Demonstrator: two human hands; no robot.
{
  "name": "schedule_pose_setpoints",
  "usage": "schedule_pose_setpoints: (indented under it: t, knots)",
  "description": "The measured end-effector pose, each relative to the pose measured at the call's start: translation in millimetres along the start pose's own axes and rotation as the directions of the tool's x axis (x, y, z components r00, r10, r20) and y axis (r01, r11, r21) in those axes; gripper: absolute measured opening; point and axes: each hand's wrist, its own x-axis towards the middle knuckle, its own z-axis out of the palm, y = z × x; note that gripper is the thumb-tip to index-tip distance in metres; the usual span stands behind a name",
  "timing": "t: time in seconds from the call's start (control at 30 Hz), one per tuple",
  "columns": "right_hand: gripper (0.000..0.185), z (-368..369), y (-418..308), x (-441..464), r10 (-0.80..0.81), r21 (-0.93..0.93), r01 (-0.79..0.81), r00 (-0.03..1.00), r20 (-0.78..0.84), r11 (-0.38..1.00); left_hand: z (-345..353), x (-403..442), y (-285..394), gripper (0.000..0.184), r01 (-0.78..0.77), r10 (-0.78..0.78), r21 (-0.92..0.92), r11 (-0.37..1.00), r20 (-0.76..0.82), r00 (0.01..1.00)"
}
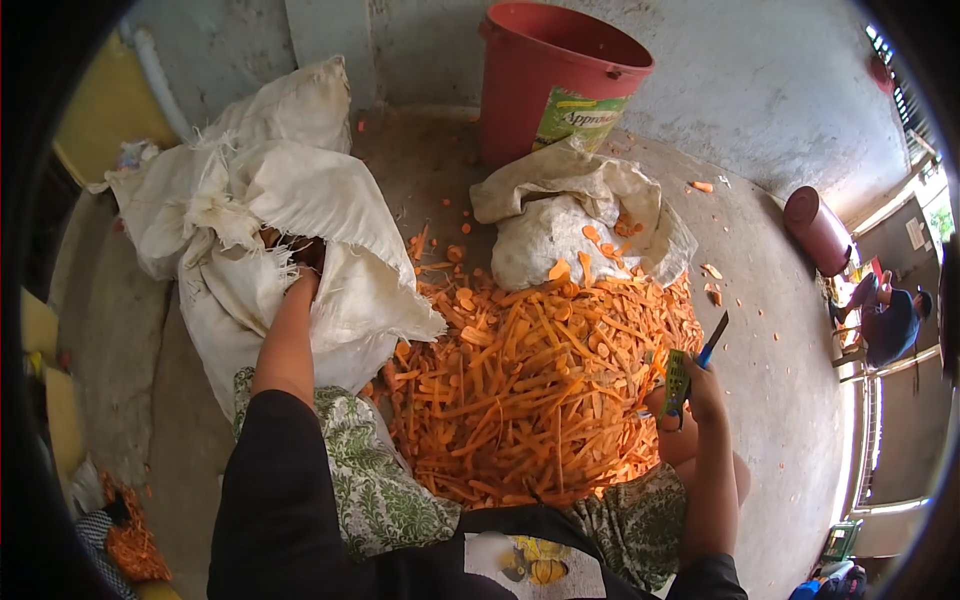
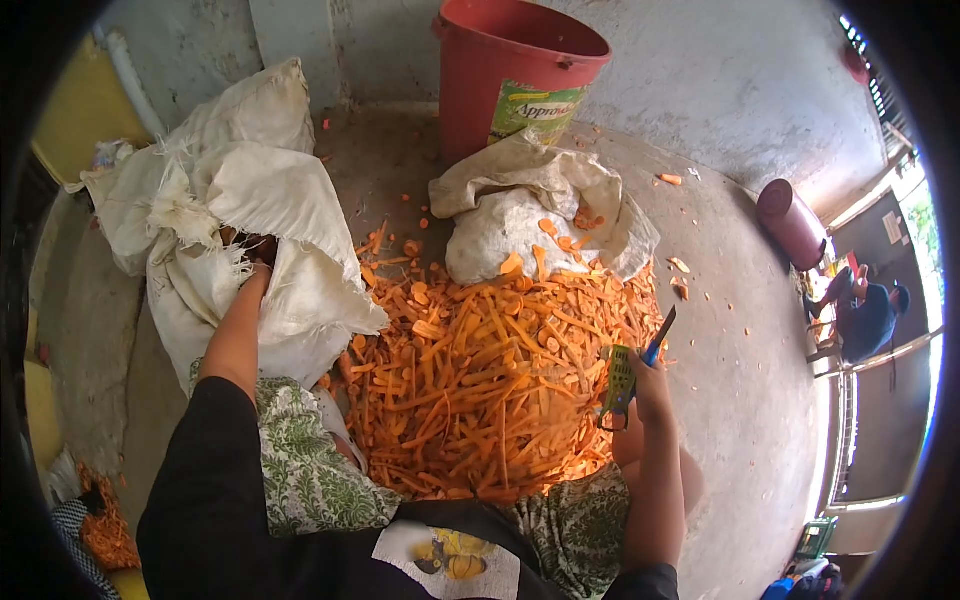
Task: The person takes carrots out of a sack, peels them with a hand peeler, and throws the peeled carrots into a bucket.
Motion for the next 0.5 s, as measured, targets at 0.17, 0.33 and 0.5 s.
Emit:
schedule_pose_setpoints:
  t: [0.17,0.33,0.5]
  knots:
    - [0.016,4,0,-1,0.017,0.001,-0.017,0.999,-0.043,1.000,2,3,1,0.030,0.018,-0.018,0.016,1.000,-0.020,1.000]
    - [0.016,4,4,8,0.010,-0.034,-0.012,0.999,-0.040,0.999,21,23,0,0.029,0.027,-0.025,0.026,0.999,-0.076,0.997]
    - [0.017,-1,6,22,0.029,-0.071,-0.032,0.999,-0.038,0.997,68,66,-32,0.028,-0.036,0.044,0.037,0.999,-0.245,0.968]
